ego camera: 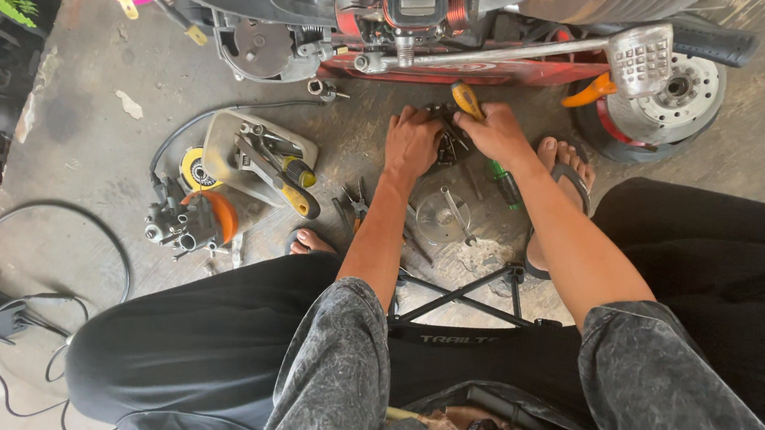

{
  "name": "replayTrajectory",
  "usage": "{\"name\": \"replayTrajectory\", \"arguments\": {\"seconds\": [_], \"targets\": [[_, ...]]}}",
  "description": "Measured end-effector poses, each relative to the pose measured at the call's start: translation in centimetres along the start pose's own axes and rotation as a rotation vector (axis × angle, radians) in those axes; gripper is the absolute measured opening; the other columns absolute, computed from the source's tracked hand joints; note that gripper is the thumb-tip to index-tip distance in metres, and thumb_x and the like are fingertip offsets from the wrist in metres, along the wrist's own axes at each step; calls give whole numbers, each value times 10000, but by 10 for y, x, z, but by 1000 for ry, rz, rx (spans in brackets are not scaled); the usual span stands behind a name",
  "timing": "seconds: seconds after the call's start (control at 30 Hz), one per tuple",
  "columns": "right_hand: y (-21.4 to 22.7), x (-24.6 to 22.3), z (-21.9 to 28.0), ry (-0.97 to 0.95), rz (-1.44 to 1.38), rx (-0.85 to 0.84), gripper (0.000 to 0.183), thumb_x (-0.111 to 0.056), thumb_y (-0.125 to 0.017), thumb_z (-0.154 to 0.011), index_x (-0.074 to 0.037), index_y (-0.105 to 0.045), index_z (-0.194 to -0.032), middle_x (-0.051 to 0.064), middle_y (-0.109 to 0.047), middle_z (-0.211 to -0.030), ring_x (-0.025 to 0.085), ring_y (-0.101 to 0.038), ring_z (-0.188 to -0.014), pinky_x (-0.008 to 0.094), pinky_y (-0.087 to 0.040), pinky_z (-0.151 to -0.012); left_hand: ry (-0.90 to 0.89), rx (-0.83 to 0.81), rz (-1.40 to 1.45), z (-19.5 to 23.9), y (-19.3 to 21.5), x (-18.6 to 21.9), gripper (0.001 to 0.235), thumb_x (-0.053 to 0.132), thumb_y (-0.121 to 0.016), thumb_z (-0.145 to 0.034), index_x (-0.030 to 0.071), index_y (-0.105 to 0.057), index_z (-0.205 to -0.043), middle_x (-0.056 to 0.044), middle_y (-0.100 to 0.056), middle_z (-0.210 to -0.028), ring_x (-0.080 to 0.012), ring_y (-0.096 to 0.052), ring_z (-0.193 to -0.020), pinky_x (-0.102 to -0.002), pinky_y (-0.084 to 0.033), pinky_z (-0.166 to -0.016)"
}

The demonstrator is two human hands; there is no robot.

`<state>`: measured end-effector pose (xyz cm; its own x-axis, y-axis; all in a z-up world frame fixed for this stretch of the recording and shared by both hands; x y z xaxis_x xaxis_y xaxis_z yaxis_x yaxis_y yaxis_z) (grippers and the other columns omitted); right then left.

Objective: The person uses a yellow-handled screwdriver to manipulate a small metal component over a disassembled engine. They then pick up a metal file and use it to file the component, holding it with their left hand while filing with their right hand.

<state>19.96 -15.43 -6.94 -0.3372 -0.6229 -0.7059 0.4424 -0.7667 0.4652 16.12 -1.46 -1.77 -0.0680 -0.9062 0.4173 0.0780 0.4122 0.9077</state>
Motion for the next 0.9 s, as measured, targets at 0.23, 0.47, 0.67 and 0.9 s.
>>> {"name": "replayTrajectory", "arguments": {"seconds": [0.23, 0.47, 0.67, 0.9], "targets": [[1, -7, 3, 0, 70, -23, 373, -463, -655, -787, -93, -669, -737, 166, -620, -712, 327, -642, -798, 397, -478, -668, -48, 62, -81, -1, -5, 1, 187, 206, -719, -728, 183, -665, -906, 11, -610, -824, -187, -535, -923, -365, -447, -785], [3, -13, 9, 31, 29, -32, 350, -423, -639, -805, -75, -669, -786, 150, -629, -745, 309, -643, -803, 399, -483, -680, -120, 145, -162, 1, -5, 4, 255, 196, -730, -689, 174, -625, -920, -1, -639, -746, -177, -535, -906, -369, -408, -799], [11, -41, 28, 36, 109, -66, 437, -425, -615, -814, -8, -665, -934, 234, -639, -906, 368, -614, -947, 441, -484, -774, -74, 147, -141, 3, 4, -2, 238, 169, -682, -713, 177, -621, -943, -14, -668, -745, -180, -565, -925, -371, -414, -819], [14, -69, 51, 102, 275, -148, 496, -438, -579, -825, 15, -644, -1016, 246, -632, -1005, 376, -588, -1023, 459, -466, -854, 152, -146, -41, 19, 75, 14, 132, 184, -561, -887, 128, -610, -996, -43, -652, -953, -201, -581, -1036, -377, -443, -906]]}}
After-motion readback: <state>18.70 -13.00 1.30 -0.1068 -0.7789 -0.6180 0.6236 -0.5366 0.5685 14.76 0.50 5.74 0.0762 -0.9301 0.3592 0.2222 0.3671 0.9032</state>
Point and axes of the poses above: each hand's wrist, its own z-axis away from the middle knuckle, its own y-axis out of the back of the hand, x = y × z, the point moved 10 cm from there along -z, towards the middle knuckle
